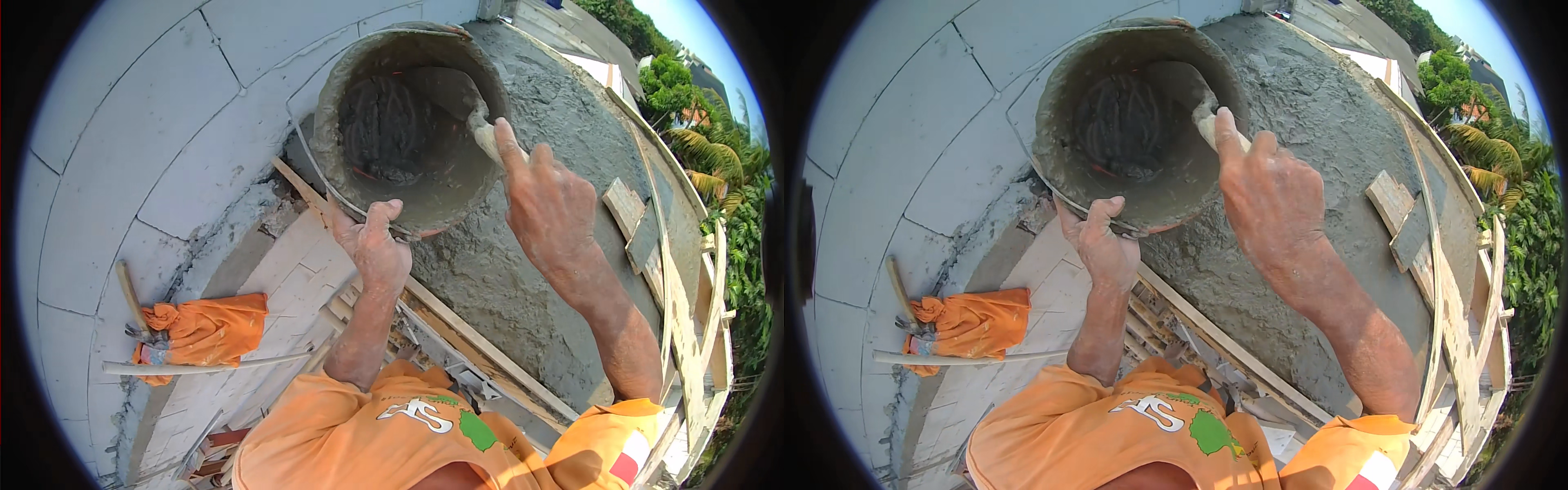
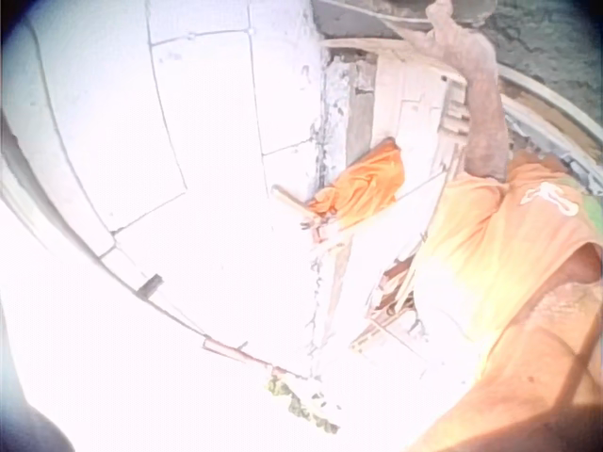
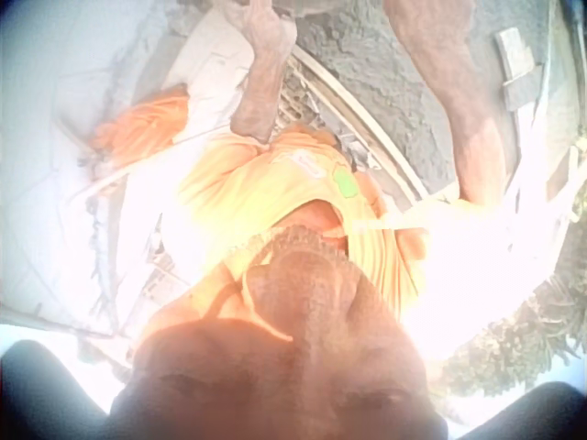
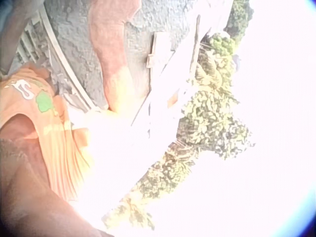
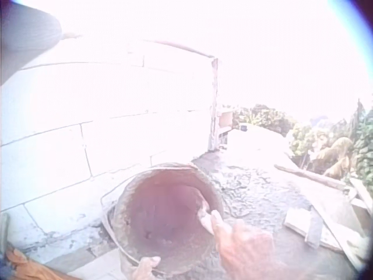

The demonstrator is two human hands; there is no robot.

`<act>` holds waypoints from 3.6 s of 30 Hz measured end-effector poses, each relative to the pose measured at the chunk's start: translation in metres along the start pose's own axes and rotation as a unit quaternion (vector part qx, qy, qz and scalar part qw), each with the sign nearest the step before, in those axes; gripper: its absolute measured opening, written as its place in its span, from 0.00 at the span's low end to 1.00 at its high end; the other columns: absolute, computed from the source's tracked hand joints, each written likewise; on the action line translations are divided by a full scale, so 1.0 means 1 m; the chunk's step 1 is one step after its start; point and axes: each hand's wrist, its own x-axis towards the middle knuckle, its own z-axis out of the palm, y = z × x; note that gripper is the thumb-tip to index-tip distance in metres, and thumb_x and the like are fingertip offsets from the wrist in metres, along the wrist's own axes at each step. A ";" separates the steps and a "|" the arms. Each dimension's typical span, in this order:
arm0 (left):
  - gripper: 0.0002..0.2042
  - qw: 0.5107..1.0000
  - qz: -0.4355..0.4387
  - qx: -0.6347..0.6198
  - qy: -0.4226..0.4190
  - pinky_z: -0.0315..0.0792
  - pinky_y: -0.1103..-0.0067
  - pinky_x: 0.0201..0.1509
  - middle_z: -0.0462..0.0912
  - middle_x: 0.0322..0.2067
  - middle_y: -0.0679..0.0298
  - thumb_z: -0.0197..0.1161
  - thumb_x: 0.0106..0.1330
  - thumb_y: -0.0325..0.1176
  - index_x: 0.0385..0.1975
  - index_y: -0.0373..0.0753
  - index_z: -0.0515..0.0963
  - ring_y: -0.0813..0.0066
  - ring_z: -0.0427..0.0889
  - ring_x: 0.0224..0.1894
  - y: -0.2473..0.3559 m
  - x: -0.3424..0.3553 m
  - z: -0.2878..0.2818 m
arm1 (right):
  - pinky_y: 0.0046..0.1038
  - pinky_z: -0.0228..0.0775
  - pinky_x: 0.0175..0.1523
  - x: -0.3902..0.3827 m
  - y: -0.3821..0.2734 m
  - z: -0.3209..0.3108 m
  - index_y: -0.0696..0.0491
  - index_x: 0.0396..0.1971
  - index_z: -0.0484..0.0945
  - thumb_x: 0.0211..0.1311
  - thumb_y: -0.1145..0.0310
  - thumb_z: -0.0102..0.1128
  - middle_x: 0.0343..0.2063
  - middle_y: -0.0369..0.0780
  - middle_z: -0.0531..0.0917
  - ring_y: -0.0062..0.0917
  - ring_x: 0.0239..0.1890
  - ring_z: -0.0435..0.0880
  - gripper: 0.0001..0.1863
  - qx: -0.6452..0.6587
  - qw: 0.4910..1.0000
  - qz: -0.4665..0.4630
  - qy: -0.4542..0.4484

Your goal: The person spreads wet cement onto a structure using a trowel and smooths the edges by hand and with wooden boards.

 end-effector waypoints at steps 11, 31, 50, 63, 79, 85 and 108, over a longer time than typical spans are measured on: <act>0.31 0.999 -0.021 -0.048 0.016 0.76 0.74 0.48 0.78 0.41 0.63 0.54 0.49 0.13 0.58 0.38 0.68 0.71 0.78 0.40 0.013 0.010 -0.003 | 0.24 0.74 0.25 0.003 -0.012 -0.005 0.54 0.65 0.66 0.58 0.74 0.60 0.26 0.38 0.74 0.22 0.24 0.79 0.32 -0.071 0.978 -0.194 0.026; 0.34 0.999 0.000 -0.026 -0.038 0.73 0.70 0.58 0.73 0.51 0.61 0.55 0.47 0.16 0.60 0.41 0.64 0.67 0.75 0.53 -0.010 0.021 -0.035 | 0.33 0.70 0.29 0.035 -0.022 -0.077 0.64 0.50 0.77 0.67 0.62 0.56 0.20 0.44 0.80 0.26 0.24 0.79 0.21 0.533 0.776 0.098 -0.321; 0.31 0.999 0.010 0.001 -0.040 0.71 0.77 0.53 0.78 0.47 0.63 0.57 0.47 0.15 0.58 0.36 0.70 0.73 0.78 0.45 0.013 0.020 -0.030 | 0.21 0.74 0.29 0.037 -0.003 0.020 0.50 0.61 0.73 0.57 0.73 0.63 0.26 0.35 0.74 0.19 0.27 0.77 0.28 -0.182 0.939 -0.210 0.204; 0.29 0.997 -0.002 0.016 -0.071 0.73 0.79 0.49 0.80 0.43 0.64 0.56 0.47 0.16 0.55 0.35 0.72 0.74 0.78 0.42 0.013 0.022 -0.024 | 0.20 0.67 0.28 0.012 0.008 0.021 0.47 0.63 0.69 0.61 0.71 0.59 0.27 0.33 0.72 0.19 0.27 0.74 0.28 -0.183 0.922 -0.279 0.194; 0.40 0.955 0.139 0.182 -0.191 0.51 0.64 0.75 0.47 0.73 0.52 0.55 0.44 0.18 0.67 0.35 0.63 0.59 0.50 0.74 0.000 0.023 -0.030 | 0.41 0.77 0.36 0.018 0.004 0.010 0.62 0.55 0.73 0.59 0.71 0.60 0.24 0.50 0.83 0.38 0.29 0.86 0.23 0.275 0.932 -0.035 -0.235; 0.42 0.972 0.085 0.140 -0.170 0.54 0.68 0.74 0.52 0.72 0.52 0.55 0.43 0.18 0.68 0.33 0.61 0.63 0.54 0.73 0.013 0.019 -0.037 | 0.33 0.71 0.30 0.015 -0.007 -0.002 0.62 0.55 0.75 0.62 0.66 0.61 0.21 0.40 0.80 0.25 0.23 0.79 0.23 0.484 0.803 0.064 -0.342; 0.38 0.972 0.198 0.082 0.091 0.75 0.65 0.58 0.71 0.56 0.62 0.54 0.50 0.16 0.66 0.47 0.61 0.65 0.75 0.55 0.106 0.068 -0.109 | 0.28 0.69 0.24 -0.046 0.016 -0.014 0.63 0.59 0.72 0.58 0.65 0.67 0.32 0.42 0.84 0.22 0.19 0.78 0.30 0.515 0.782 0.183 -0.300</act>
